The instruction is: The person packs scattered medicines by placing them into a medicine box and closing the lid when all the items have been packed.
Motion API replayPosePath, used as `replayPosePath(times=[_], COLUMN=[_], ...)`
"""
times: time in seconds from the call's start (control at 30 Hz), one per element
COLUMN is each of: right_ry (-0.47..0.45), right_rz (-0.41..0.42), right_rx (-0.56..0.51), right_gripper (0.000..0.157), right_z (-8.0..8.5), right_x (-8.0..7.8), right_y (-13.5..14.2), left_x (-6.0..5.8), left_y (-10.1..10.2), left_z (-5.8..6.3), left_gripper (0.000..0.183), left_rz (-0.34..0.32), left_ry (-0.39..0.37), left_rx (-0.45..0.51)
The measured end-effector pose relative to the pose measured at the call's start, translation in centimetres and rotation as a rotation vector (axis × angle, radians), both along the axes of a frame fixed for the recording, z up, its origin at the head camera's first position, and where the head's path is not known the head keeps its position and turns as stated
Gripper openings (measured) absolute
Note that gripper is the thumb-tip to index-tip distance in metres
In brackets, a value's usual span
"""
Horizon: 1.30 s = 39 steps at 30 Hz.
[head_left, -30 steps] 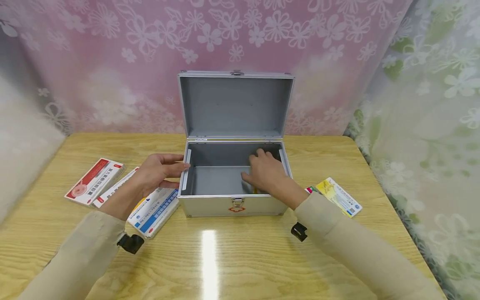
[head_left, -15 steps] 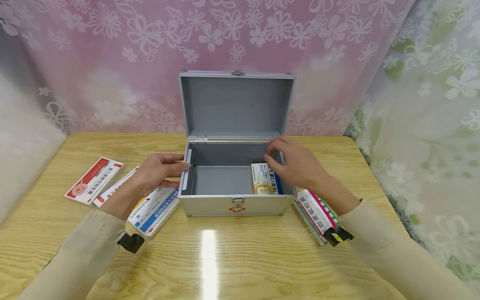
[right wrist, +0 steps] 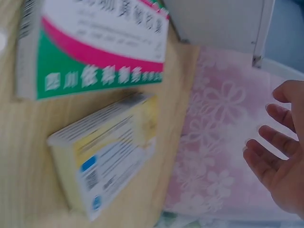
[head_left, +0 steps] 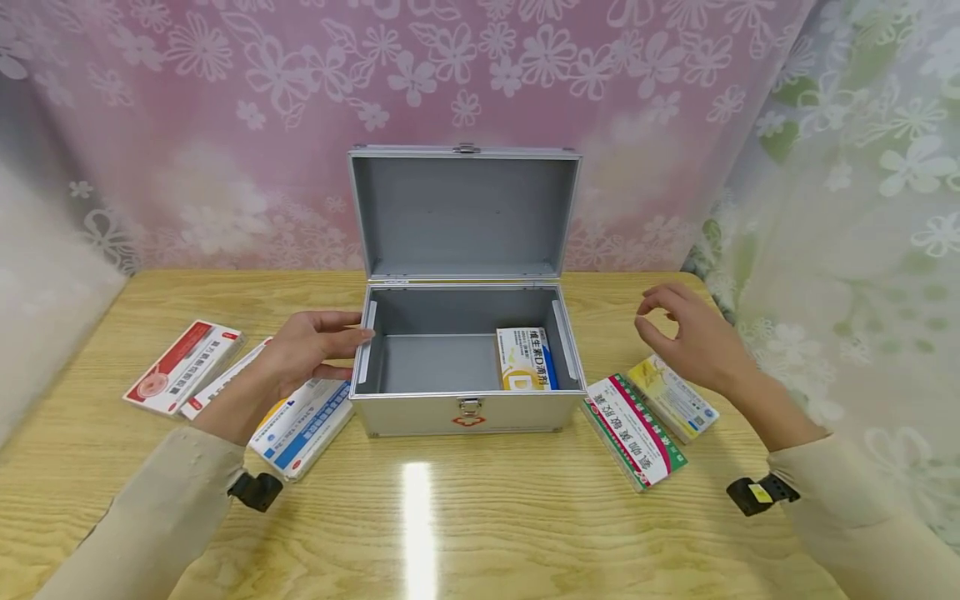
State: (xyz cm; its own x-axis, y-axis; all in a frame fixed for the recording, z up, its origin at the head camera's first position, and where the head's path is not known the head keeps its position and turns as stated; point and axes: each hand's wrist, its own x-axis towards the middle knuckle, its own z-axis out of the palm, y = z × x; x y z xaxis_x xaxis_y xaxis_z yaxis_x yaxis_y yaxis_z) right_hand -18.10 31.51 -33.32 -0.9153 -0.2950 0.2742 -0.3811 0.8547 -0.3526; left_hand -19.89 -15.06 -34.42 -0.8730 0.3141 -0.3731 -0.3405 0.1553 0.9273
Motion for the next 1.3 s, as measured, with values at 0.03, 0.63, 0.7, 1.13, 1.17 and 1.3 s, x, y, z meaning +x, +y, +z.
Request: replayPosePath(times=[0.03, 0.63, 0.7, 1.13, 1.17, 1.3], right_ry=[-0.012, -0.387, -0.379, -0.298, -0.298, -0.302], right_rz=[-0.004, -0.012, -0.018, -0.019, -0.018, -0.011], right_rx=[0.004, 0.224, 0.227, 0.317, 0.318, 0.317], right_gripper=[0.019, 0.073, 0.071, 0.061, 0.061, 0.06], right_z=[-0.3, -5.4, -5.8, -6.1, -6.1, -6.1], right_x=[0.1, 3.3, 3.4, 3.8, 3.8, 3.8], right_y=[0.5, 4.3, 4.3, 3.9, 3.8, 3.7], left_x=[0.0, 0.1, 0.1, 0.1, 0.1, 0.1], left_y=[0.0, 0.0, 0.0, 0.0, 0.0, 0.0], left_z=[0.0, -0.2, -0.2, -0.5, -0.5, -0.5], left_gripper=[0.063, 0.064, 0.064, 0.065, 0.065, 0.064], left_rz=[0.0, 0.014, 0.018, 0.02, 0.02, 0.02], left_ry=[0.0, 0.002, 0.002, 0.008, 0.01, 0.017], left_rx=[0.0, 0.001, 0.003, 0.006, 0.006, 0.008])
